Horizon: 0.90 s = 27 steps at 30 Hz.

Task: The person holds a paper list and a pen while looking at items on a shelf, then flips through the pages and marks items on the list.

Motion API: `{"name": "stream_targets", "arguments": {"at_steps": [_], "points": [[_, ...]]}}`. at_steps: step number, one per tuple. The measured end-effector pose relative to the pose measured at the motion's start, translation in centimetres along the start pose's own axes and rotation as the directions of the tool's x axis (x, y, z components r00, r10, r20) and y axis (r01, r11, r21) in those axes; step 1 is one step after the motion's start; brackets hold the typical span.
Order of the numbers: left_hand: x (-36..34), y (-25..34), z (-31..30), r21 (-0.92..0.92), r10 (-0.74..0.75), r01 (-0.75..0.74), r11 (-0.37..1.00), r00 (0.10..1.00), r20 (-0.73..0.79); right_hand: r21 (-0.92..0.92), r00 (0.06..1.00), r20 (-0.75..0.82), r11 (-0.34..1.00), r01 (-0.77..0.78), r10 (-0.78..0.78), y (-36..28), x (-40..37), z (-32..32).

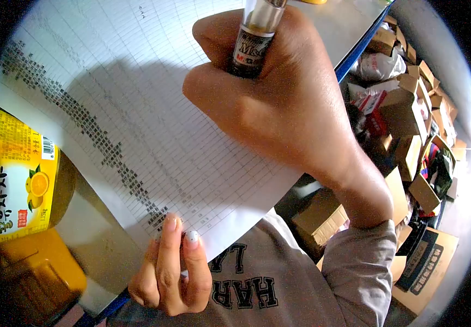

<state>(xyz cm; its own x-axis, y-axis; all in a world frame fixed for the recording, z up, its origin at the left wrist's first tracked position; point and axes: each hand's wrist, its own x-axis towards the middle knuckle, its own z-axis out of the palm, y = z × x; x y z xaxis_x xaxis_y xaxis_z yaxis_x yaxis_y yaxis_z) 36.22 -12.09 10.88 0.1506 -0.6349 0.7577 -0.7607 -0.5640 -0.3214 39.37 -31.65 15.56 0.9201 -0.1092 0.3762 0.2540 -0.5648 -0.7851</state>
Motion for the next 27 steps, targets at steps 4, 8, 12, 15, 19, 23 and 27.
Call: {"name": "stream_targets", "arguments": {"at_steps": [4,8,12,15,19,23,27], "points": [[0.2,0.0,-0.3,-0.021,-0.023,0.024,0.999,0.999,0.033,-0.008,1.0,0.004,1.0,-0.017,0.017,-1.0,0.2,0.0],[1.0,0.0,-0.7,-0.005,0.038,-0.038,0.999,0.994,0.102,0.082,0.972,-0.211,0.993,-0.088,0.103,-0.7,-0.4,0.6],[0.0,0.3,0.1,-0.044,-0.014,0.014,0.999,1.0,-0.005,-0.062,0.967,-0.191,0.985,0.159,-0.168,1.6,-0.7,-1.3],[-0.2,0.3,0.7,-0.008,0.007,-0.007,1.0,1.0,0.003,0.013,0.984,-0.144,0.994,0.107,-0.104,1.8,-0.5,-0.8],[-0.4,1.0,0.4,-0.053,-0.115,0.115,0.992,0.993,0.012,0.295,0.998,0.048,0.955,0.029,-0.045,2.8,0.0,-2.3],[-0.7,1.1,0.3,-0.06,-0.161,0.157,0.986,0.985,-0.065,-0.088,0.948,-0.121,0.954,0.286,-0.295,1.4,-0.3,-0.8],[-0.9,1.4,0.0,-0.08,-0.199,0.195,0.978,0.979,-0.046,0.134,0.941,-0.33,0.984,0.118,-0.068,1.4,-0.8,-0.1]]}}
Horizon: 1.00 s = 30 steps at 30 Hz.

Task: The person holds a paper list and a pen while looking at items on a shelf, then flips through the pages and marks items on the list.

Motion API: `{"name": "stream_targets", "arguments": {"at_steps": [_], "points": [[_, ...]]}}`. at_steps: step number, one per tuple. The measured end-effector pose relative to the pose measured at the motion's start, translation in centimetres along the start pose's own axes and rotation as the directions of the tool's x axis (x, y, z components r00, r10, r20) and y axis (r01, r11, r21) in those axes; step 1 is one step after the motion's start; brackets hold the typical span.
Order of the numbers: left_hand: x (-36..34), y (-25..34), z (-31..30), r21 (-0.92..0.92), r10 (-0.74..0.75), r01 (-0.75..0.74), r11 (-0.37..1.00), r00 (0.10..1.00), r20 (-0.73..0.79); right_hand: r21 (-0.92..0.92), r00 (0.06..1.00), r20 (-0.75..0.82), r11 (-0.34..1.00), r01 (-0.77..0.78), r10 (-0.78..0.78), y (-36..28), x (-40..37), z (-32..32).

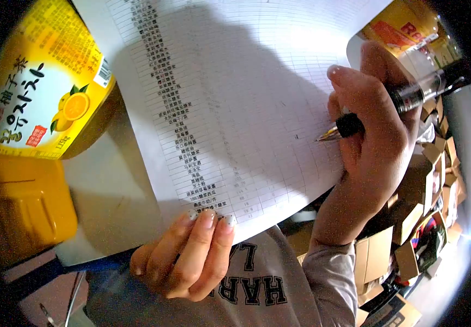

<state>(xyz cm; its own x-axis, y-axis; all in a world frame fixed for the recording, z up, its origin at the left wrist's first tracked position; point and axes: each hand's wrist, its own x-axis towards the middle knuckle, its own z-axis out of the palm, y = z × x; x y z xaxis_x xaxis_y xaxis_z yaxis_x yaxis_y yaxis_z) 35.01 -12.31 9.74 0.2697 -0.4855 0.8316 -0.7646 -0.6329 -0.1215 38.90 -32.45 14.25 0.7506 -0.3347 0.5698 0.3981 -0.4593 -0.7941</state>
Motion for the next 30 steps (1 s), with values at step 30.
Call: {"name": "stream_targets", "arguments": {"at_steps": [30], "points": [[0.3,0.5,-1.2,0.08,-0.042,0.043,0.996,0.999,-0.015,0.071,0.959,0.2,0.974,-0.217,0.199,-2.8,0.6,0.3]]}}
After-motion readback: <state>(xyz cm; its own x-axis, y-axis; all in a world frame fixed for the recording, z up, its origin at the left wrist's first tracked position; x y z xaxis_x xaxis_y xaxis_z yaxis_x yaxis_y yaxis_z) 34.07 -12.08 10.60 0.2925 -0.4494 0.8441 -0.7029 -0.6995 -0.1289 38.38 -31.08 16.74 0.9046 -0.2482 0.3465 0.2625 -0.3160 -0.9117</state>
